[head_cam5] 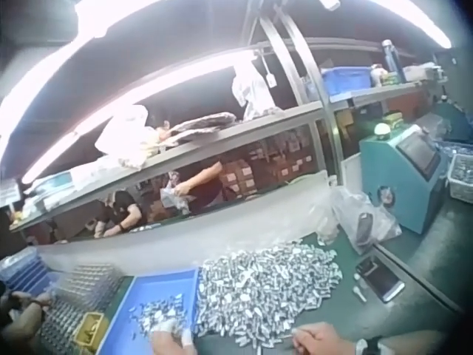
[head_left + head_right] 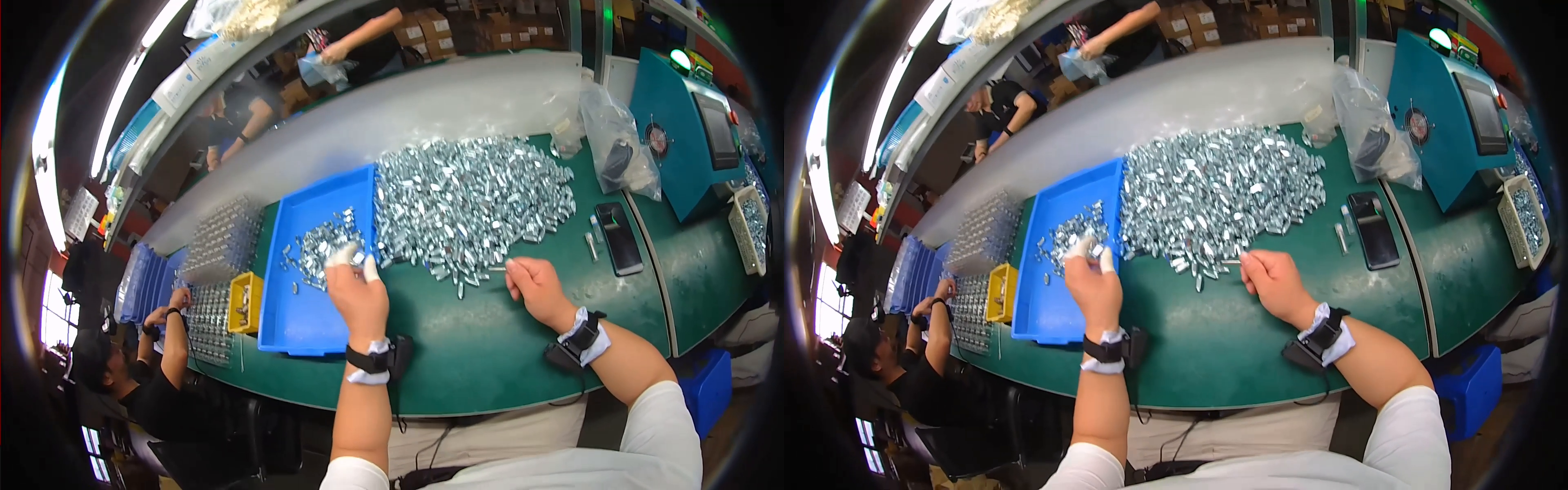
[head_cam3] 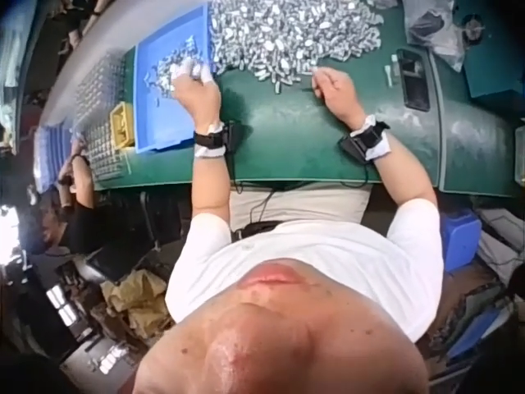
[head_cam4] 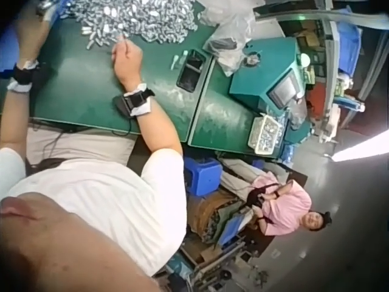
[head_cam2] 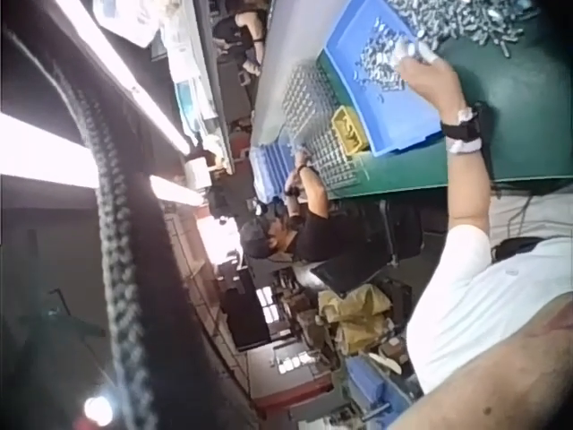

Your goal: The person picks up a metal rod and a metal piece by hand, slides the piece onto the rod, and places the assembled unit into a blue tray. This process is repeated for several more metal rods and pieces.

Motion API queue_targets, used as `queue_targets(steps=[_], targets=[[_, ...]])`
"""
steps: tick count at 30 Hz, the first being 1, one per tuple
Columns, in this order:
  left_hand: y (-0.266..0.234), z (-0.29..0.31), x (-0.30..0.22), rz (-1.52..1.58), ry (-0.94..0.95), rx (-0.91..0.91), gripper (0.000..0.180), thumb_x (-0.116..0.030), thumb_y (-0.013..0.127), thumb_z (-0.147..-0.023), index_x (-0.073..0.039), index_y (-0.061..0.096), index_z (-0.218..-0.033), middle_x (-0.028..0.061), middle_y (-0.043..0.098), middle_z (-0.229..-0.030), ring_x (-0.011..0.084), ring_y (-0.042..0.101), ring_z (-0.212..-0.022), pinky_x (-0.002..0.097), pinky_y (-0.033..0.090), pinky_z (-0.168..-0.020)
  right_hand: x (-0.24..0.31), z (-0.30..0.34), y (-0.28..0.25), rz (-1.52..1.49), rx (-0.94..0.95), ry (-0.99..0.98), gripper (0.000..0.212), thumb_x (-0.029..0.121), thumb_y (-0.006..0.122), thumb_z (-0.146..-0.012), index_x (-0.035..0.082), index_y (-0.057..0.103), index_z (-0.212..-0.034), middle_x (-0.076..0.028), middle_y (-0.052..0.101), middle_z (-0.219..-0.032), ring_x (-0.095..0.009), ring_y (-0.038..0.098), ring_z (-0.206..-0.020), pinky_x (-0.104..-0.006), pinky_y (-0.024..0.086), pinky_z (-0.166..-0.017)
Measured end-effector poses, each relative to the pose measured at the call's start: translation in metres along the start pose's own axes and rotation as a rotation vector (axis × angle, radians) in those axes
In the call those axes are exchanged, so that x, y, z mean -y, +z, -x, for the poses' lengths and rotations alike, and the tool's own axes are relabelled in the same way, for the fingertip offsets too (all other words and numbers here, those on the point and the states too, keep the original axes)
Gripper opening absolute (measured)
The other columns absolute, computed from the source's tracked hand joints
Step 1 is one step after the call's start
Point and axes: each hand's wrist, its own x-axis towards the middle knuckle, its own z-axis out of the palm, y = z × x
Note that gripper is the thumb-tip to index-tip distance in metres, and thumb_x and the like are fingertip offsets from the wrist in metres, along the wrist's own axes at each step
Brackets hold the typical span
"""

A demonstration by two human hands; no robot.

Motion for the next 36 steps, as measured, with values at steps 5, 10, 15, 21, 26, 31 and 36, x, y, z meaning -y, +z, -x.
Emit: queue_targets(steps=[5, 10, 15, 21, 26, 31, 36], targets=[[0.000, 0.008, -0.032, 0.144, -0.127, 0.388, 0.028, 0.002, 0.068, -0.082, -0.001, 0.064, -0.110, 0.0140, 0.062, -0.108, 0.0294, 0.060, -0.091, 0.0358, 0.051, -0.067, 0.010, -0.002, 0.004, 0.099, 0.049, -0.101, 0.040, 0.025, 0.049, -0.103, 0.003, 0.055, -0.069, 0.000, 0.052, -0.059, -0.007, 0.048, -0.054, -0.0254, 0.038, -0.052], [0.027, 0.022, -0.024, -0.048, 0.410, 0.443, 0.032, 0.003, 0.069, -0.079, -0.003, 0.065, -0.110, 0.0154, 0.061, -0.107, 0.0331, 0.059, -0.091, 0.0388, 0.051, -0.071, 0.008, -0.001, 0.005, 0.112, 0.082, -0.085, 0.040, 0.025, 0.049, -0.103, 0.003, 0.055, -0.070, 0.000, 0.053, -0.059, -0.007, 0.050, -0.055, -0.0252, 0.039, -0.052], [0.030, 0.025, -0.015, -0.058, 0.190, 0.689, 0.027, 0.003, 0.073, -0.076, -0.002, 0.066, -0.101, 0.0151, 0.063, -0.090, 0.0292, 0.063, -0.078, 0.0368, 0.051, -0.068, 0.007, 0.001, 0.005, 0.094, 0.100, -0.079, 0.040, 0.024, 0.050, -0.102, 0.002, 0.056, -0.070, 0.000, 0.054, -0.059, -0.007, 0.051, -0.056, -0.0251, 0.040, -0.053], [0.028, 0.026, -0.023, -0.025, 0.043, 0.742, 0.019, 0.001, 0.074, -0.074, 0.000, 0.065, -0.091, 0.0148, 0.062, -0.075, 0.0319, 0.063, -0.073, 0.0375, 0.050, -0.068, 0.009, 0.002, -0.001, 0.083, 0.102, -0.088, 0.038, 0.023, 0.053, -0.101, 0.001, 0.056, -0.071, -0.001, 0.055, -0.060, -0.006, 0.052, -0.056, -0.0254, 0.041, -0.053], [0.031, 0.028, -0.005, 0.066, 0.130, 0.695, 0.017, 0.001, 0.074, -0.075, 0.001, 0.061, -0.086, 0.0132, 0.062, -0.076, 0.0261, 0.061, -0.070, 0.0353, 0.048, -0.064, -0.006, 0.001, 0.000, 0.058, 0.060, -0.130, 0.033, 0.021, 0.055, -0.100, 0.001, 0.060, -0.074, -0.003, 0.059, -0.062, -0.007, 0.054, -0.058, -0.0280, 0.046, -0.055], [0.004, 0.031, -0.025, 0.433, -0.002, 0.743, 0.015, 0.003, 0.063, -0.086, 0.001, 0.061, -0.101, 0.0030, 0.059, -0.082, 0.0133, 0.057, -0.074, 0.0283, 0.047, -0.063, -0.002, 0.000, 0.011, 0.123, 0.047, -0.280, 0.033, 0.023, 0.056, -0.096, 0.002, 0.061, -0.072, -0.010, 0.062, -0.062, -0.021, 0.056, -0.054, -0.0354, 0.045, -0.055], [0.004, 0.050, -0.066, 0.577, -0.252, 0.928, 0.015, 0.006, 0.062, -0.087, 0.001, 0.063, -0.100, 0.0017, 0.060, -0.081, 0.0103, 0.058, -0.072, 0.0224, 0.047, -0.062, 0.008, 0.005, 0.002, 0.123, 0.189, -0.245, 0.030, 0.020, 0.056, -0.096, 0.002, 0.061, -0.072, -0.010, 0.061, -0.061, -0.020, 0.055, -0.052, -0.0340, 0.044, -0.053]])
